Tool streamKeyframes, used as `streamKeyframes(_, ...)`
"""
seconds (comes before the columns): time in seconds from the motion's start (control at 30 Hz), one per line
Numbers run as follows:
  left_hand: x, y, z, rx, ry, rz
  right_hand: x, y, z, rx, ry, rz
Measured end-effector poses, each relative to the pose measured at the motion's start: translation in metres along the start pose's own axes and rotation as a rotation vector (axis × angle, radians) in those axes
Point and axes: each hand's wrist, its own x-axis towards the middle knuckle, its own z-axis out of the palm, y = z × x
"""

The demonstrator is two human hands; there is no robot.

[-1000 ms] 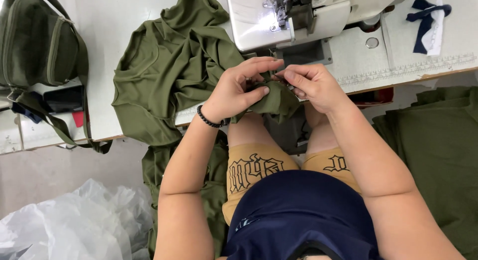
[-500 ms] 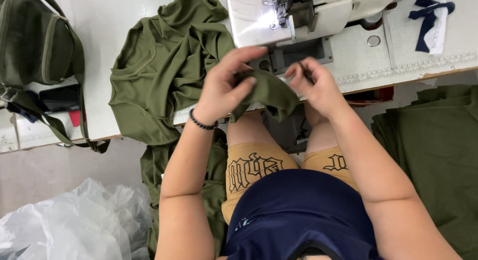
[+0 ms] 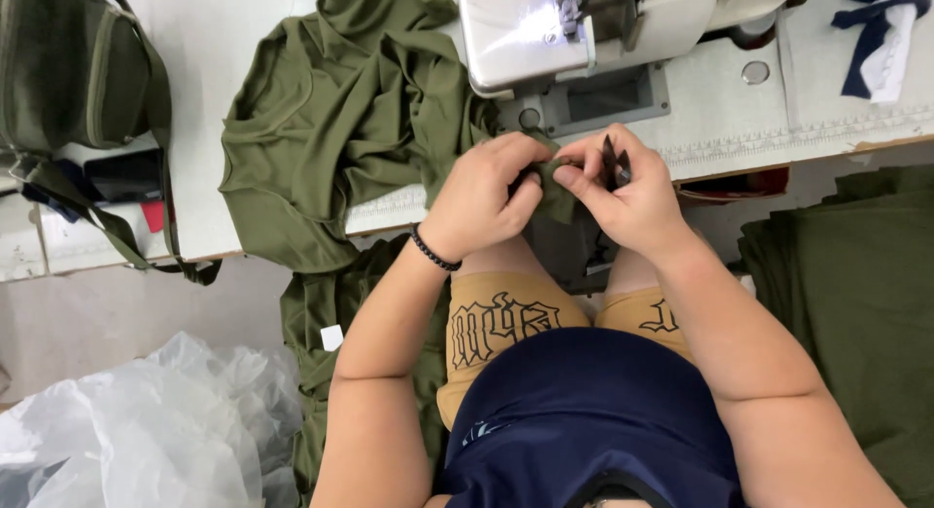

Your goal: Trimming excess threads from green fabric garments using thread snips at a sewing workstation.

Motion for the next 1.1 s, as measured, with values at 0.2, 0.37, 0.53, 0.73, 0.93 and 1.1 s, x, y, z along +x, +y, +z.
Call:
streamKeyframes(0.2, 0.002, 0.014, -0.012, -0.332, 0.102, -0.181, 0.002, -0.003, -0.003, -0.024, 0.108, -0.114)
streamKeyframes(0.37, 0.002, 0.027, -0.027, -0.446, 0.117, -0.175, -0.018, -0.030, 0.007, -0.053, 0.032, -0.026)
streamKeyframes(0.53, -0.001, 0.025, -0.029, -0.445, 0.116, -0.123, -0.011, -0.066, 0.013, -0.318, 0.056, -0.287)
streamKeyframes(0.73, -0.001, 0.028, -0.030, -0.445, 0.104, -0.052, -0.013, -0.065, 0.011, -0.319, 0.046, -0.281)
streamKeyframes(0.93, -0.002, 0.027, -0.030, -0.441, 0.100, -0.018, -0.013, -0.073, 0.010, -0.304, 0.021, -0.289)
streamKeyframes(1.1, 0.000, 0.028, -0.031, -0.423, 0.088, 0.000, -0.013, -0.071, 0.008, -0.293, 0.016, -0.276)
